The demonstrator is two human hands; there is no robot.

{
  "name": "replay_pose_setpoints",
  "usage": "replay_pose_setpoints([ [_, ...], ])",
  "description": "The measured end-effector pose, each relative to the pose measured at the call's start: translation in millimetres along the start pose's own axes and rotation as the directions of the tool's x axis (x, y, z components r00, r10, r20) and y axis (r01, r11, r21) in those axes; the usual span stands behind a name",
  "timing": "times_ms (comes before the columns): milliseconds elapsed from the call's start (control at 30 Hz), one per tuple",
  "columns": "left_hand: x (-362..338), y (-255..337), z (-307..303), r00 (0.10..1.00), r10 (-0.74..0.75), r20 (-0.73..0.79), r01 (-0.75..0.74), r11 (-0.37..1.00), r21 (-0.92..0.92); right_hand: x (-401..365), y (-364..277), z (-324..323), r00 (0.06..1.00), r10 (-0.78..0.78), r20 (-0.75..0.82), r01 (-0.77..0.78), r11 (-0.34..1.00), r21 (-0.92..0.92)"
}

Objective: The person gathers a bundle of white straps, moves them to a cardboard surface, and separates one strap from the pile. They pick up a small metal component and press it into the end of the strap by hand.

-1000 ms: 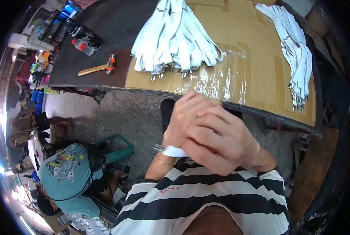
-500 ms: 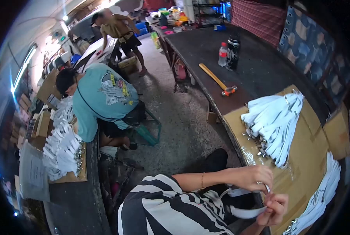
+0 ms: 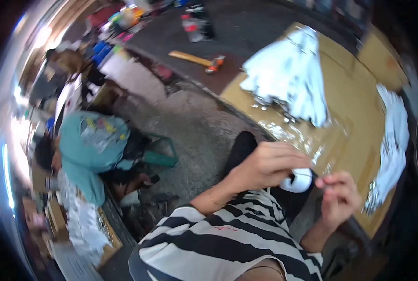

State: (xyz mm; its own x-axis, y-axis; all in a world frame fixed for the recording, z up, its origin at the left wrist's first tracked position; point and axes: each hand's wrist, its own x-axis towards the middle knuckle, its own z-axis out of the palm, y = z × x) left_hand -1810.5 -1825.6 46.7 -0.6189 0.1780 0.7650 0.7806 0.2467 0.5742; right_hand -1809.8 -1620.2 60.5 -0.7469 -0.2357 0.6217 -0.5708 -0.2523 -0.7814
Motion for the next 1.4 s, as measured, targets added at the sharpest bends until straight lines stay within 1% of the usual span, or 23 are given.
replay_pose_setpoints([
  [67,1.8,-0.3,-2.2,0.997,-0.066,0.03,0.068,0.997,-0.041,2.3,6.6,-1.7,0.994,0.109,0.006,-0.109,0.988,0.109],
  [100,2.8,-3.5,-1.2,1.0,-0.022,0.019,0.023,0.999,-0.039,4.0,4.7,-0.9,0.983,0.185,-0.025,-0.175,0.959,0.221],
  [167,4.3,-0.5,-1.4,0.998,-0.063,0.013,0.064,0.992,-0.106,15.5,-9.8,8.8,0.928,0.368,-0.056,-0.306,0.84,0.448],
  [200,5.9,3.7,-1.1,0.995,-0.103,0.015,0.104,0.987,-0.123,20.2,-10.5,7.0,0.925,0.371,-0.077,-0.303,0.846,0.439],
  [267,8.1,3.0,-0.1,0.995,-0.099,0.021,0.1,0.987,-0.122,27.0,-9.1,3.5,0.943,0.325,0.075,-0.332,0.891,0.308],
  [300,9.9,-0.2,-0.8,0.999,-0.038,0.03,0.041,0.994,-0.105,26.4,-3.5,0.0,0.951,0.287,0.113,-0.308,0.912,0.273],
  [333,10.5,-2.4,-1.2,0.999,0.022,0.038,-0.019,0.996,-0.087,26.3,-4.2,-0.5,0.951,0.291,0.106,-0.31,0.912,0.269],
  [367,9.3,2.7,-0.8,0.998,-0.049,0.035,0.053,0.993,-0.105,27.2,-5.9,0.1,0.947,0.305,0.102,-0.322,0.911,0.259],
  [433,9.7,2.0,-1.2,0.998,-0.048,0.041,0.052,0.994,-0.092,30.9,-10.2,1.8,0.941,0.325,0.098,-0.339,0.908,0.246],
  [500,10.0,0.6,-3.9,0.998,-0.047,0.044,0.051,0.996,-0.076,37.5,-15.2,3.1,0.953,0.276,0.129,-0.292,0.947,0.134],
  [533,9.9,-0.1,-6.2,0.997,-0.046,0.067,0.049,0.997,-0.051,40.9,-17.0,3.1,0.951,0.282,0.129,-0.298,0.945,0.131],
  [600,9.7,-0.2,-9.1,0.995,-0.048,0.086,0.051,0.998,-0.031,46.8,-19.1,3.7,0.928,0.288,0.236,-0.292,0.956,-0.015],
  [633,9.9,0.3,-10.2,0.993,-0.056,0.105,0.058,0.998,-0.019,47.8,-19.3,6.1,0.926,0.293,0.238,-0.297,0.955,-0.019],
  [700,10.6,-0.2,-12.7,0.991,-0.064,0.118,0.066,0.998,-0.011,50.5,-19.2,10.9,0.93,0.255,0.264,-0.209,0.96,-0.189],
  [800,11.8,-2.4,-17.3,0.989,-0.051,0.141,0.048,0.998,0.029,52.6,-21.0,13.6,0.92,0.252,0.299,-0.169,0.946,-0.278],
  [867,12.5,-3.1,-19.9,0.982,-0.052,0.184,0.034,0.995,0.098,55.8,-22.5,13.3,0.905,0.273,0.326,-0.17,0.935,-0.312],
  [1000,13.1,-5.4,-25.7,0.973,-0.03,0.227,-0.003,0.99,0.144,62.4,-18.1,14.9,0.884,0.303,0.355,-0.155,0.908,-0.39],
  [1133,12.8,-9.0,-30.9,0.968,-0.019,0.25,-0.033,0.979,0.202,57.9,-12.3,22.2,0.885,0.339,0.319,-0.193,0.89,-0.412],
  [1200,12.8,-9.1,-31.1,0.966,-0.025,0.256,-0.033,0.975,0.221,58.0,-11.9,24.6,0.909,0.193,0.369,0.011,0.875,-0.485],
  [1267,14.4,-7.8,-30.4,0.963,-0.01,0.27,-0.063,0.964,0.26,57.2,-10.7,24.7,0.899,0.223,0.378,-0.029,0.89,-0.455],
  [1333,13.6,-10.0,-29.9,0.96,-0.012,0.281,-0.064,0.963,0.26,55.8,-3.5,21.3,0.886,0.285,0.365,-0.141,0.917,-0.374],
  [1367,13.1,-11.3,-29.4,0.956,-0.015,0.292,-0.067,0.962,0.266,54.9,-1.5,19.8,0.885,0.288,0.365,-0.141,0.914,-0.38],
  [1400,12.4,-13.2,-29.4,0.958,-0.011,0.288,-0.068,0.963,0.262,54.5,0.9,18.3,0.869,0.327,0.371,-0.2,0.918,-0.343],
])
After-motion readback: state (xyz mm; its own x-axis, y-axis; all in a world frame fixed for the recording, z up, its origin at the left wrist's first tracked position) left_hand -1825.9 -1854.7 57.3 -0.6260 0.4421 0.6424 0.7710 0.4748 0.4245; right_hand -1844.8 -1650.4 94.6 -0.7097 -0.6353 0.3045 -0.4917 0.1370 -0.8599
